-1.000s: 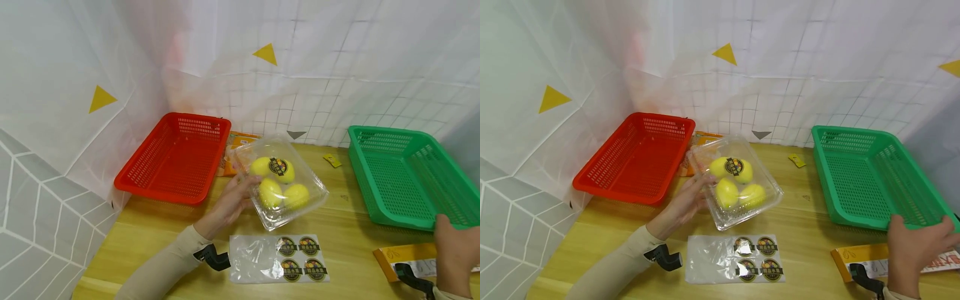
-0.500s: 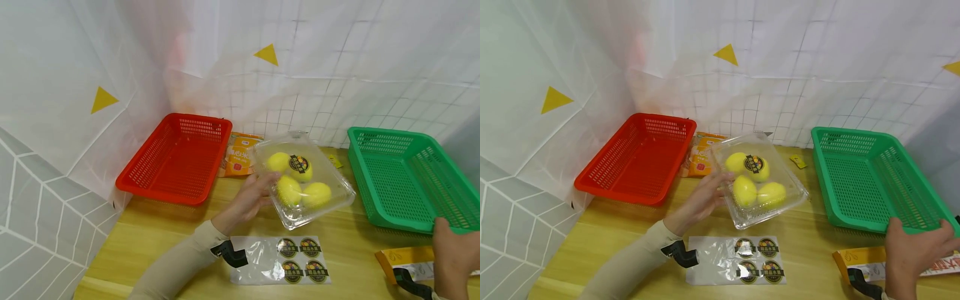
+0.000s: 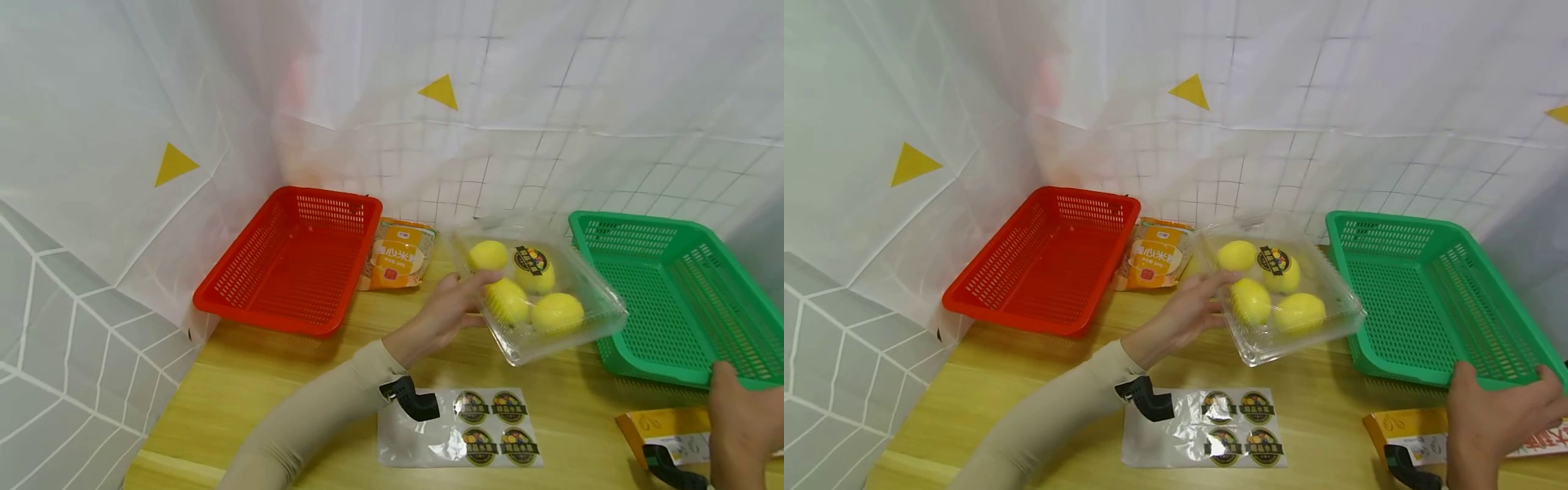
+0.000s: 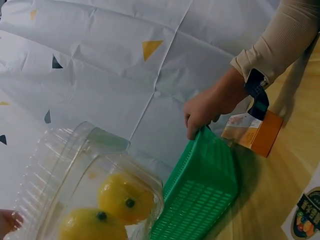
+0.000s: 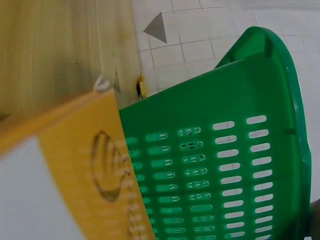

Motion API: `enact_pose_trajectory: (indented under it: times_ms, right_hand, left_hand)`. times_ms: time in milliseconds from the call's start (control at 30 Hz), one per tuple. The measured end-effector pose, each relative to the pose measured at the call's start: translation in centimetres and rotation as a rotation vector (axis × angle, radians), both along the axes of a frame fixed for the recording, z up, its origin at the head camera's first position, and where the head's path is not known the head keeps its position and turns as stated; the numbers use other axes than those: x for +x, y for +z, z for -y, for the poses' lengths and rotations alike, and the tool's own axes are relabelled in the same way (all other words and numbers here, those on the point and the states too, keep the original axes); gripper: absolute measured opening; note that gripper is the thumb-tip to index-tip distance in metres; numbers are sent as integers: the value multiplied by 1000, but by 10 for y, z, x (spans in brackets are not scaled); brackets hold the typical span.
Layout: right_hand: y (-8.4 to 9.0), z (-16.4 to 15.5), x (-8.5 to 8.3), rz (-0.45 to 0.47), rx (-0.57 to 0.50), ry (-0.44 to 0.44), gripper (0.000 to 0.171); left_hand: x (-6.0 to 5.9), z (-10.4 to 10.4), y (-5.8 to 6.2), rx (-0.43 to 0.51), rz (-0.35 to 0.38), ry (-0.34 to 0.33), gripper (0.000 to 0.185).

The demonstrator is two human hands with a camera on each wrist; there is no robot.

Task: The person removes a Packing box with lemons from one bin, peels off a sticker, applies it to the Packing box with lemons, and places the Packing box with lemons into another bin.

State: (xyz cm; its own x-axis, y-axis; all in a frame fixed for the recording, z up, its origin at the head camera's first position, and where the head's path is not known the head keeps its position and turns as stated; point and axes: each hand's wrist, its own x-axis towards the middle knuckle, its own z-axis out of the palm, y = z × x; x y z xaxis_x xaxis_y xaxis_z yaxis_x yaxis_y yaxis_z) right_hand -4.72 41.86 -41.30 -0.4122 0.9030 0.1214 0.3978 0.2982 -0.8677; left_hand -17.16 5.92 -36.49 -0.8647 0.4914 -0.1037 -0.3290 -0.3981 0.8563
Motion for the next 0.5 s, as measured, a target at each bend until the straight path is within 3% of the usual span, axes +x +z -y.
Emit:
enact_pose_trajectory:
  times_ms: [233,500]
  right_hand:
    - [-3,-1,1,7,23,-2,82]
    - [-3,0,2,3,42,-5,81]
  left_hand:
    - [-8,-18,10,-21,26,-26,48]
    - [-16,-35,17,-30,-6,-86,26]
